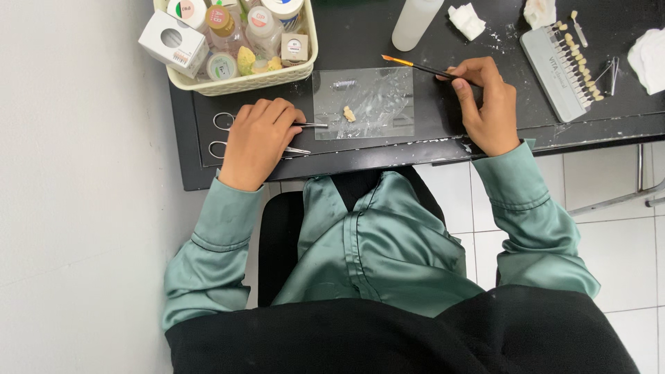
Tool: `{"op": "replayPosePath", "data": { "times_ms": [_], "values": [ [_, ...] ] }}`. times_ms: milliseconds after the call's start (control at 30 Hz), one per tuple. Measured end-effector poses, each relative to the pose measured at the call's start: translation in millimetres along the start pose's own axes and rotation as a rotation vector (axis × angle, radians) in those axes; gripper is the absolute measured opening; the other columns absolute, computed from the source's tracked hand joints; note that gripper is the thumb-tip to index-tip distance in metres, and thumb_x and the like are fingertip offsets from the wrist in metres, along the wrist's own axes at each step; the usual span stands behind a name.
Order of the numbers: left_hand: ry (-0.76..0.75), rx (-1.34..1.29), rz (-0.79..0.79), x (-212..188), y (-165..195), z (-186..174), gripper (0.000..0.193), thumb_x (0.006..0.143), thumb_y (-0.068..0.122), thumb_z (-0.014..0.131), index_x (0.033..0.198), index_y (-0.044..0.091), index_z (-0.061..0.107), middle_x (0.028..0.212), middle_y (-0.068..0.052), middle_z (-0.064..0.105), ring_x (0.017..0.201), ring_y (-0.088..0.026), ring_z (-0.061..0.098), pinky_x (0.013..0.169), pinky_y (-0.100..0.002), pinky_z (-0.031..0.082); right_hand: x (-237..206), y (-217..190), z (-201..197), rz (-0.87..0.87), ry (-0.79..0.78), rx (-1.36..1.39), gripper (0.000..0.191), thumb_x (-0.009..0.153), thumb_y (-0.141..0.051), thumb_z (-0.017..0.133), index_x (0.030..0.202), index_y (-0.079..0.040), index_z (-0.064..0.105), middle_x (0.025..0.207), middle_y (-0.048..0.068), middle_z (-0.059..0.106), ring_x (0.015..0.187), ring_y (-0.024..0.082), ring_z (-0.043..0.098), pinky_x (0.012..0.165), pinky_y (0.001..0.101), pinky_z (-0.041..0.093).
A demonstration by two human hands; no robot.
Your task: The person holds a denture tooth with forceps in one hand and uses a fine brush to apply and shape ceramic paste on the tooth over a glass slab. They reload the brush with material, add liquid from a squeeze bottle, and continue building up the ceramic layer on the tooth.
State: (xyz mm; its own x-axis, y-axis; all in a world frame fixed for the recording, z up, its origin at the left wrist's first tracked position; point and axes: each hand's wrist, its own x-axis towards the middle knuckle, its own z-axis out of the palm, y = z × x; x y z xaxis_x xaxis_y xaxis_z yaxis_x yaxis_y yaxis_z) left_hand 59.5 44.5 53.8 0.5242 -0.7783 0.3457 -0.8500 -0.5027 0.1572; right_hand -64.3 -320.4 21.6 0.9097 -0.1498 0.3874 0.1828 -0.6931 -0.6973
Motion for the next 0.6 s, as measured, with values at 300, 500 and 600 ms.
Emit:
{"op": "replayPosePath", "data": {
  "times_ms": [300,500,600],
  "values": [
    [0.284,-0.602,-0.063,-3.6,19.4,-30.5,0.020,0.098,0.003,0.076,0.114,0.007,0.064,0.114,-0.004,0.067,0.105,-0.021,0.068,0.093,-0.037,0.054,-13.6,12.9,-0.1,0.055,0.129,0.114,0.012,0.125,-0.011,0.045,0.126,0.000,0.043,0.102,0.010,0.063,0.083,0.014,0.054,0.076,0.0256,0.045],
    [0.310,-1.599,-0.298,-9.9,45.0,-19.7,0.022,0.106,-0.005,0.061,0.117,0.003,0.044,0.121,-0.013,0.058,0.119,-0.028,0.070,0.106,-0.043,0.061,-34.4,-24.4,29.0,0.093,-0.041,0.765,0.023,0.116,-0.018,0.057,0.110,-0.010,0.037,0.100,0.003,0.047,0.086,0.012,0.046,0.081,0.0263,0.044],
    [0.222,-1.719,-0.297,-7.4,59.2,-1.5,0.023,0.105,-0.007,0.061,0.115,0.001,0.043,0.120,-0.015,0.057,0.122,-0.030,0.068,0.110,-0.044,0.060,-40.9,-50.6,39.4,0.065,-0.226,0.892,0.043,0.098,-0.007,0.071,0.103,-0.013,0.028,0.125,0.015,0.057,0.107,0.019,0.062,0.092,0.0308,0.052]
  ]
}}
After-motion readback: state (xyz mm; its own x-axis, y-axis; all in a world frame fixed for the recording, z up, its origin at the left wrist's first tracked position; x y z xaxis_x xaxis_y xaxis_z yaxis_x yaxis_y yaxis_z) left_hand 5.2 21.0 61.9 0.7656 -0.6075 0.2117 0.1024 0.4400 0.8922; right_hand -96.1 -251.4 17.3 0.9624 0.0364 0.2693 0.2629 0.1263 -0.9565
